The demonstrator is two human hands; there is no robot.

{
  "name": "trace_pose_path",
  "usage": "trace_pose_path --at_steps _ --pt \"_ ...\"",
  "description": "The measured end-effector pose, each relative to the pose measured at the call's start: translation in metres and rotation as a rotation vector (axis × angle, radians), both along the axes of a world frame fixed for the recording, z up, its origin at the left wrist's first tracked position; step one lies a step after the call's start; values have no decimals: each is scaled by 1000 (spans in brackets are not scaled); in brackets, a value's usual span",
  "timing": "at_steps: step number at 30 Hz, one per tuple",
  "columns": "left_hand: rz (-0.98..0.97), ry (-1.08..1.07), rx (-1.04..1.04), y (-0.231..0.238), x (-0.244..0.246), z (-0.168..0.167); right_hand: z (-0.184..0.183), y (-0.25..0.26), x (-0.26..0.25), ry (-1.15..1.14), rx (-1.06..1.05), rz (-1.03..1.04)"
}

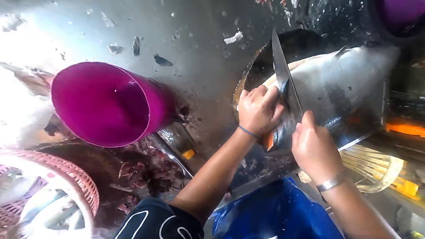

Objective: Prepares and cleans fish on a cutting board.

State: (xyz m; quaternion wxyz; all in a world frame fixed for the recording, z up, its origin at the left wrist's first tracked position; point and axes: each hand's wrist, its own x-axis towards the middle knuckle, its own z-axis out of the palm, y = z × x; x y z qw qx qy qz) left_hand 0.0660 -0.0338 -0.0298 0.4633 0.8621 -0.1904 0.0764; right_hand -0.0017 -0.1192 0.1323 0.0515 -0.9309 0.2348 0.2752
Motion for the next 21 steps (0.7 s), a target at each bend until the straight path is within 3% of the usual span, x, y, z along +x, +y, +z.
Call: trace_pose_path --at_steps 6,12,18,21 --pt "29 8 18 0 -2 4 52 9 -36 210 -91 30" --pt "27 63 113 0 2 9 4 4 7 130 -41 -28" --pt "16 74 110 1 -2 13 49 12 -20 293 -93 -4" --pt "2 112 152 4 -1 14 21 12 2 285 -64 -56"
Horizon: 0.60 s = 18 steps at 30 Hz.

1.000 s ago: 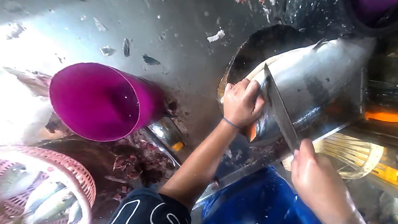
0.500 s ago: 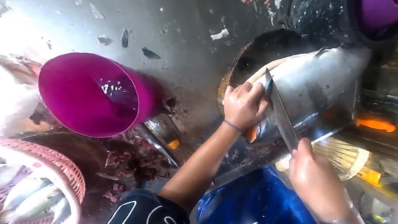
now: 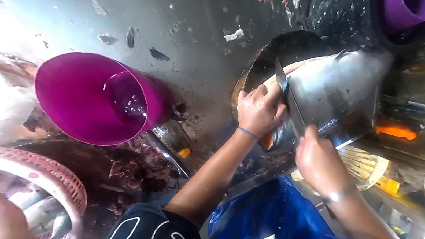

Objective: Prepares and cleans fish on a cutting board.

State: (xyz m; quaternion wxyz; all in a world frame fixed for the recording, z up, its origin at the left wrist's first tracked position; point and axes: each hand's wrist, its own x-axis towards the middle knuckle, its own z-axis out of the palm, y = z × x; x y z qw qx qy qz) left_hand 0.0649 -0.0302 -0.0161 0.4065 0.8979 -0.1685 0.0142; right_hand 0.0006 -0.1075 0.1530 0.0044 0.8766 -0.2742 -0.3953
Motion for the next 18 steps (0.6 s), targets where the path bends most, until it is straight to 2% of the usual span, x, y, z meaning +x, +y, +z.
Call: trace_pose_path --at_steps 3,8,10,13,18 --pt "11 45 37 4 -2 5 -28 -4 15 -114 27 36" --pt "-11 70 5 8 -2 6 23 7 -1 170 -25 7" --pt "-11 51 2 7 2 5 10 6 9 170 -26 -13" --pt "-19 77 35 7 -2 9 -23 2 14 34 -5 7" --pt "-18 63 22 8 1 9 17 7 1 215 -39 -12"
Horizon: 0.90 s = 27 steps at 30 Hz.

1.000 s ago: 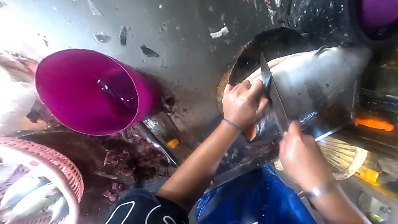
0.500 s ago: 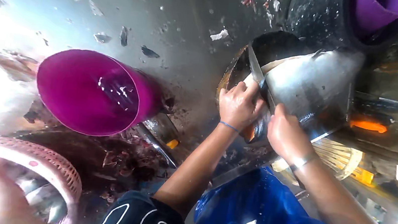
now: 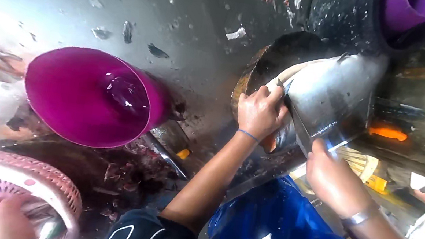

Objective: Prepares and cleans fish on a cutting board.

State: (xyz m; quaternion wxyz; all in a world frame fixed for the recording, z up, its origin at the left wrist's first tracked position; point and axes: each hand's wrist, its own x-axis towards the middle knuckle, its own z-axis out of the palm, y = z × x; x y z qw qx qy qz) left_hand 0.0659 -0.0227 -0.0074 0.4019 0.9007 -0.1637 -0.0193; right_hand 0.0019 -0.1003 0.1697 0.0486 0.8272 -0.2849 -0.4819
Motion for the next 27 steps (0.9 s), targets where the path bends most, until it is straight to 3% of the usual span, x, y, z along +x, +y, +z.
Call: trace_pose_path --at_steps 4,8,13,16,20,24,27 --pt "-18 23 6 1 -3 0 -41 -6 2 -107 22 -9" --pt "2 6 -12 1 -2 -1 -8 -2 -3 12 14 15" --pt "-18 29 10 1 -2 -1 -41 -10 -3 -123 44 -10" --pt "-9 14 -1 0 1 -1 -11 -6 -6 12 31 -8" --pt "-9 11 -3 -1 2 -5 -39 -11 2 -65 45 -23" --pt "-14 2 -6 0 -1 -2 -11 -10 -12 16 56 -13" --pt "2 3 -5 -2 2 -5 -27 -11 -11 -16 50 -41"
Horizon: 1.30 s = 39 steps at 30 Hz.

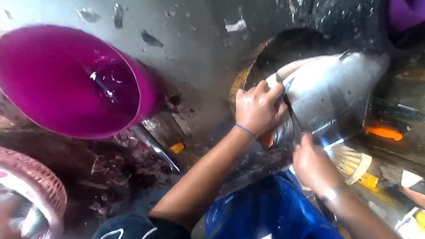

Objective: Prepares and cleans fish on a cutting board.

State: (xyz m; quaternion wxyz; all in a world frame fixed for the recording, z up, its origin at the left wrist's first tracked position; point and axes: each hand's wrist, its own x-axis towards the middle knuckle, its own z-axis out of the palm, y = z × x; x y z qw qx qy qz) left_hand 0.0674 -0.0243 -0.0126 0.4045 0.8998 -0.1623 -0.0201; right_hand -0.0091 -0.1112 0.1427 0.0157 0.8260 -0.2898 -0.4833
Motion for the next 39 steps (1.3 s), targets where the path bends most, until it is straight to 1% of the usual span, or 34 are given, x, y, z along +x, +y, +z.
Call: trace_pose_path --at_steps 2,4,5,7,9,10,11,13,14,15,17,18,19,21,22,25,26,27,30,31,34,35,37,39 --pt "-22 14 28 1 -2 2 -4 -2 -2 -30 -8 26" --pt "-52 33 28 1 -11 6 11 1 -17 20 -20 19" --pt "-45 33 18 2 -11 5 12 1 -19 34 -14 2" --pt "-28 -2 -3 -1 2 -1 -8 -5 -22 -19 0 -29" --pt "-40 42 20 2 -11 3 -12 -7 -31 -55 17 -17" --pt "-33 24 23 1 -5 2 -11 -8 -27 -64 13 5" --pt "-31 2 19 0 -3 1 -1 -6 -25 -31 4 8" --pt "-28 28 18 2 -16 5 25 0 -32 65 6 5" --pt "-18 7 19 3 -9 3 21 0 -26 67 5 -2" --pt "-6 -21 17 1 0 -1 8 -1 -22 30 2 -17" --pt "-3 0 16 0 -10 1 -18 -4 -27 -54 12 -35" --pt "-3 9 29 2 -12 2 -23 -5 -29 -83 22 -20" --pt "-2 6 38 2 -8 2 -20 -5 -27 -83 25 -7" --pt "4 13 31 1 -10 3 2 -2 -30 21 16 -7" --pt "10 9 21 2 -11 3 5 -2 -32 65 12 -10" --pt "28 -23 19 -1 -9 -1 -24 -9 -37 -27 25 -29" --pt "26 -26 29 -1 -10 -2 -26 -10 -39 -50 25 -22" --pt "23 -25 38 -1 -10 -1 -22 -10 -41 -46 18 -12" --pt "-4 20 56 2 -10 4 5 -3 -48 82 10 -18" --pt "-7 26 56 2 -8 4 -1 -6 -49 83 27 -44" --pt "-7 27 72 3 -14 4 -53 -16 -73 -54 92 -107" --pt "-5 20 73 3 -14 4 -63 -17 -76 -83 94 -118" --pt "3 7 68 2 -8 2 -69 -19 -74 -118 104 -120" --pt "-11 37 87 5 -15 6 -59 -19 -84 -155 134 -117"
